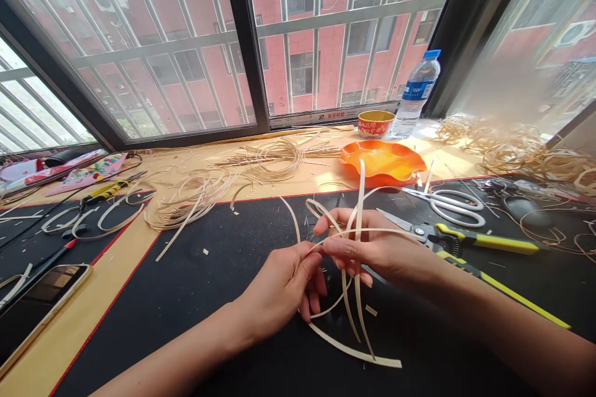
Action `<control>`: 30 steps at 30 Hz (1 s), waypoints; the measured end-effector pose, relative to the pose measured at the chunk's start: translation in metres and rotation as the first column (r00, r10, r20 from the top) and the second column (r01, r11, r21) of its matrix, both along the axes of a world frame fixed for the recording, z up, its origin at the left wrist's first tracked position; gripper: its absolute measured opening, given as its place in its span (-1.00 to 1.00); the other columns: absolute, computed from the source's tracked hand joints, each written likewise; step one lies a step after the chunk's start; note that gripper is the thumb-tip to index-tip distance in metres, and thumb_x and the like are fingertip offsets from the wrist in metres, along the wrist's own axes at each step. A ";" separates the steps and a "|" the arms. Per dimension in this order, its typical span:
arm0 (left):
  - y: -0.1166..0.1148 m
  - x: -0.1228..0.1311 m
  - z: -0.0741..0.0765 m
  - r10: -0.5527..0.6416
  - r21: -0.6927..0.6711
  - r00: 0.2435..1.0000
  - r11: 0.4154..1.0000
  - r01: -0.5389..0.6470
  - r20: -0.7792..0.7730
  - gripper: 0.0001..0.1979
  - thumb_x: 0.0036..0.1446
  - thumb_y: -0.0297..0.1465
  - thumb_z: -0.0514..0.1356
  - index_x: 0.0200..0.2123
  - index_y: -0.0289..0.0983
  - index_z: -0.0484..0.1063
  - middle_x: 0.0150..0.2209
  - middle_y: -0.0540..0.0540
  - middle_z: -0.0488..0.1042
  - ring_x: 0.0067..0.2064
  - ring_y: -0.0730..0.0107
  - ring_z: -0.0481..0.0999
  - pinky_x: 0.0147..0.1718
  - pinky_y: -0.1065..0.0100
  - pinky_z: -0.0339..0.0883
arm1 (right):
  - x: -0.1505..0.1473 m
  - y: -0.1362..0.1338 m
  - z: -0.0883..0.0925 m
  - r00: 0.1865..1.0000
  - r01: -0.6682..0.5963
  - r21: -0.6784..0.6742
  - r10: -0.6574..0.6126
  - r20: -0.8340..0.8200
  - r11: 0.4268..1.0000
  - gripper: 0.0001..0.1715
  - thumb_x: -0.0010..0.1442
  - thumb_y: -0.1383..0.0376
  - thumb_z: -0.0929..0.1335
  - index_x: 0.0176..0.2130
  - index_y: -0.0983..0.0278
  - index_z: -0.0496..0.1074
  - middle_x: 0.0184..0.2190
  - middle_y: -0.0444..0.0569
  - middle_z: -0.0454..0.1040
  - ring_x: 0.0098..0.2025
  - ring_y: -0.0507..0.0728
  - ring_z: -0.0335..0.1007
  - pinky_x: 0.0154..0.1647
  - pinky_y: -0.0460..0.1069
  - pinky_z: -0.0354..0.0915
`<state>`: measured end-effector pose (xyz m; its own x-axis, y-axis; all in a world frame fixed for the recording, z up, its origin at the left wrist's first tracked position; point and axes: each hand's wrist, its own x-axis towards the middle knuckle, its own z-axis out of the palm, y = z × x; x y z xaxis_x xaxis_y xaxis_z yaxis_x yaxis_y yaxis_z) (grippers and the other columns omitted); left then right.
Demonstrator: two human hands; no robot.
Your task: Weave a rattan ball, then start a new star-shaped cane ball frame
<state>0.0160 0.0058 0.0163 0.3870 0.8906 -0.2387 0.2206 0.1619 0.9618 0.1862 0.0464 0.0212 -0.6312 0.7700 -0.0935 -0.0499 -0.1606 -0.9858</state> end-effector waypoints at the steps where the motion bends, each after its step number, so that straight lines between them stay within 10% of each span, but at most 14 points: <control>1: -0.001 0.000 0.000 -0.039 -0.023 0.999 0.999 0.039 -0.003 -0.56 0.18 -0.04 0.04 -0.30 -0.35 0.36 -0.54 0.02 0.33 -0.65 0.54 0.34 -0.71 0.53 0.20 | 0.000 -0.001 -0.001 1.000 -0.011 -0.003 0.011 0.006 1.000 -0.54 -0.04 0.05 0.48 -0.28 0.30 0.34 -0.66 -0.25 0.31 -0.68 -0.11 0.13 -0.71 -0.19 0.08; 15: 0.001 -0.005 0.010 0.016 -0.149 0.908 0.987 0.052 0.420 -0.62 0.11 -0.07 0.18 -0.36 -0.32 0.35 -0.67 0.10 0.24 -0.65 0.56 0.29 -0.72 0.59 0.15 | 0.005 0.009 0.009 0.908 0.367 -0.091 -0.378 -0.183 0.926 -0.60 -0.09 0.07 0.50 -0.44 0.30 0.38 -0.56 -0.16 0.25 -0.59 -0.09 0.07 -0.69 -0.16 0.01; 30: -0.002 -0.003 0.011 -0.096 -0.094 0.968 0.988 0.121 0.232 -0.56 0.09 -0.04 0.18 -0.24 -0.32 0.36 -0.59 -0.01 0.42 -0.70 0.54 0.37 -0.77 0.59 0.11 | 0.003 0.001 0.008 0.987 0.150 -0.017 -0.151 -0.055 0.989 -0.62 -0.01 0.06 0.46 -0.40 0.33 0.46 -0.70 -0.19 0.30 -0.70 -0.09 0.12 -0.71 -0.15 0.03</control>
